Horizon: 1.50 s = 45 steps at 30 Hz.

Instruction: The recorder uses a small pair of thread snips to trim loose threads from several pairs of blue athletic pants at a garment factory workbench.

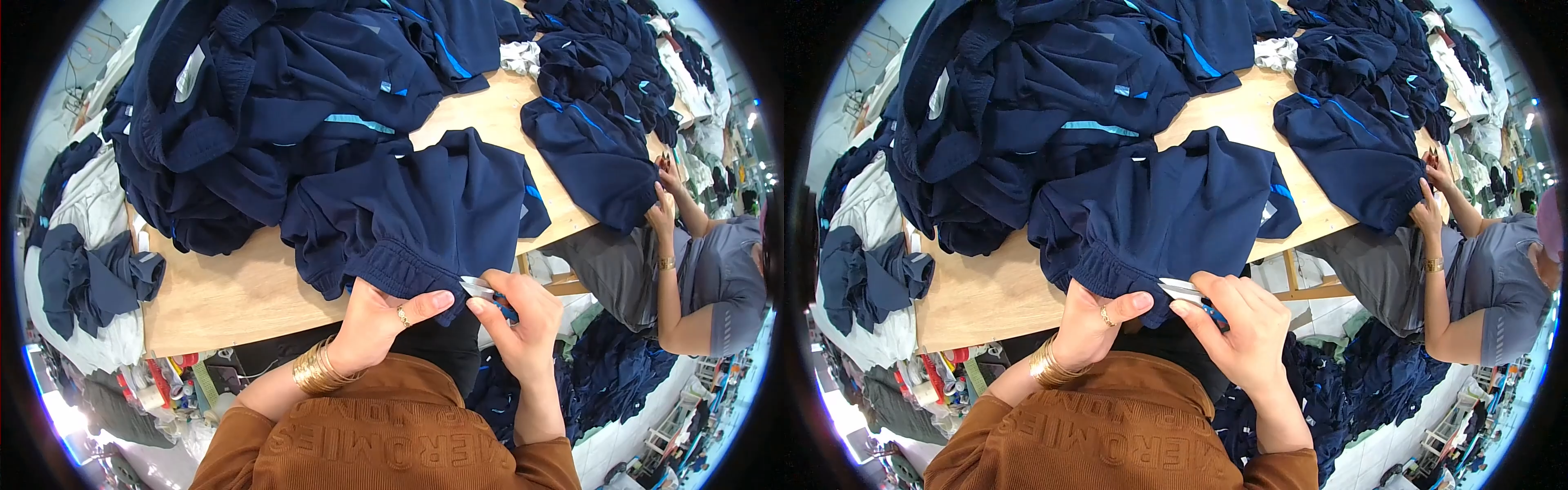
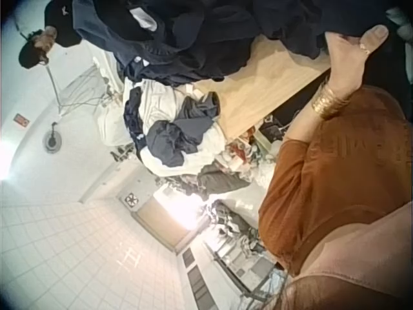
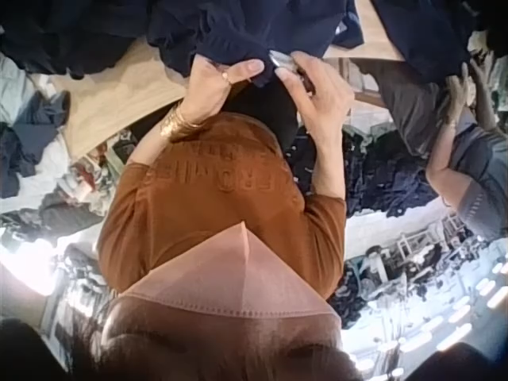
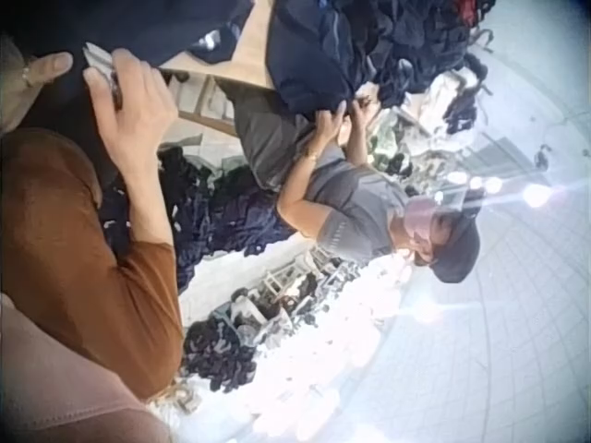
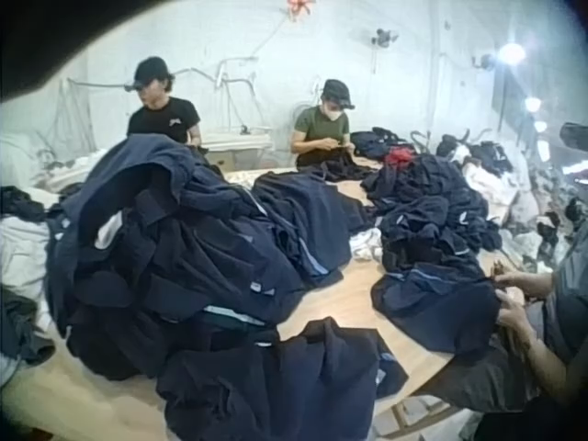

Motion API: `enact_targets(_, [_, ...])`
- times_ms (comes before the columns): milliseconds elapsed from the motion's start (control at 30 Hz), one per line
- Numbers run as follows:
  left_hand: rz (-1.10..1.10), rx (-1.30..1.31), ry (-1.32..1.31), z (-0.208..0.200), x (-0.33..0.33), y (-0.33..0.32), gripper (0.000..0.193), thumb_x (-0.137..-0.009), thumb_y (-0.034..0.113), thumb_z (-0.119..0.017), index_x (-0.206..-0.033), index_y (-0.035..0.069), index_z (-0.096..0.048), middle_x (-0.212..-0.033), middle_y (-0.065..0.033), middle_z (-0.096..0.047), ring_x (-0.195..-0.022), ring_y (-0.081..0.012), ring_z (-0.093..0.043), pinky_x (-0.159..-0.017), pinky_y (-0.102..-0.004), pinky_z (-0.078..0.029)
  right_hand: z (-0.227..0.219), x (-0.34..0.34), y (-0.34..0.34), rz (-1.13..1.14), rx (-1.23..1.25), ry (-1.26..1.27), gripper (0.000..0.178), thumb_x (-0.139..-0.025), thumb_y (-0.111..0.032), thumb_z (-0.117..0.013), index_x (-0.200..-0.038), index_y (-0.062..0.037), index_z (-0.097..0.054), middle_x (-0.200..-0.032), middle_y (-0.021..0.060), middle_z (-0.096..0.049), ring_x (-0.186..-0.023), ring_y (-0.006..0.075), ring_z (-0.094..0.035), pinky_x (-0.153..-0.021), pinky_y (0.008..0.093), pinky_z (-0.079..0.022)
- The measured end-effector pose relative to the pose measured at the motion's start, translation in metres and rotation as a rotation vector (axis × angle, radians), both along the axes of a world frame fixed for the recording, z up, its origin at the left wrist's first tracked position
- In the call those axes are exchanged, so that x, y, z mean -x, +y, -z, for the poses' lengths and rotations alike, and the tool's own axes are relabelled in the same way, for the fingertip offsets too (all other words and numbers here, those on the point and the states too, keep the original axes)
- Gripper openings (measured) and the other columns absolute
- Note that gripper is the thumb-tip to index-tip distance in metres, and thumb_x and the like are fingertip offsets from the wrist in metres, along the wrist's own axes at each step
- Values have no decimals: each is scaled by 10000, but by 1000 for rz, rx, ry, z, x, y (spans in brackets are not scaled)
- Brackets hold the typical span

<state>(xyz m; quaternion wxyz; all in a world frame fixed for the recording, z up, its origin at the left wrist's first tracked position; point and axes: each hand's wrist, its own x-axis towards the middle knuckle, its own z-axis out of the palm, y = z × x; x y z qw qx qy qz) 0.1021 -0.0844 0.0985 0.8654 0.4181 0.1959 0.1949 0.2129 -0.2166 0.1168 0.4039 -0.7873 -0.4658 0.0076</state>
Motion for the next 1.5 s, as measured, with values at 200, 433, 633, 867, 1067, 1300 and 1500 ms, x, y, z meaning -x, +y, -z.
enact_targets(200, [6,-74,58,-3,-1,-2,217,-753,39,-709,-923,-29,-593,-917,-48,-637,-817,-84,-567,-761,-241,-465,-6,1,-3,65,6,-79,250,-682,-203,-748,-833,-57,-614,-632,16,-537,-507,165,-469,-470,279,-364])
enact_targets(433, [0,-125,62,-2,0,-4,219,-761,55,-708,-925,-32,-591,-915,-49,-637,-804,-83,-568,-747,-234,-467,-11,0,-6,71,78,-287,249,-675,-247,-744,-836,-106,-617,-605,-6,-476,-516,164,-450,-462,286,-349])
enact_targets(633, [-1,-123,37,-2,2,-4,246,-762,50,-705,-951,-36,-574,-930,-52,-624,-826,-84,-565,-748,-234,-469,-18,3,-6,77,132,-292,239,-631,-152,-763,-779,-51,-604,-624,38,-540,-529,195,-480,-488,291,-363])
enact_targets(867, [45,-172,43,-7,0,-5,241,-771,26,-687,-966,-48,-566,-933,-62,-624,-826,-96,-579,-739,-232,-482,-9,2,-7,71,28,-204,244,-677,-187,-751,-852,-80,-618,-620,6,-518,-519,151,-462,-470,267,-366])
enact_targets(1067, [44,-182,64,-2,1,-7,262,-772,12,-680,-994,-53,-557,-958,-68,-619,-846,-106,-585,-741,-233,-487,-7,6,-6,161,-142,294,279,-685,-126,-752,-908,-30,-613,-675,31,-557,-554,86,-440,-505,208,-371])
enact_targets(1300, [69,-201,-6,-2,1,-8,352,-757,-21,-677,-1070,-42,-518,-1054,-88,-581,-969,-131,-549,-865,-276,-443,1,11,5,59,-171,61,292,-614,13,-726,-886,-76,-666,-599,7,-497,-452,136,-416,-429,269,-337])
enact_targets(1500, [120,-231,14,1,2,-6,332,-753,-25,-680,-1048,-42,-529,-1011,-69,-593,-930,-129,-560,-838,-266,-453,8,11,7,44,-119,-16,329,-558,101,-575,-853,-45,-576,-667,43,-530,-513,224,-502,-474,291,-401])
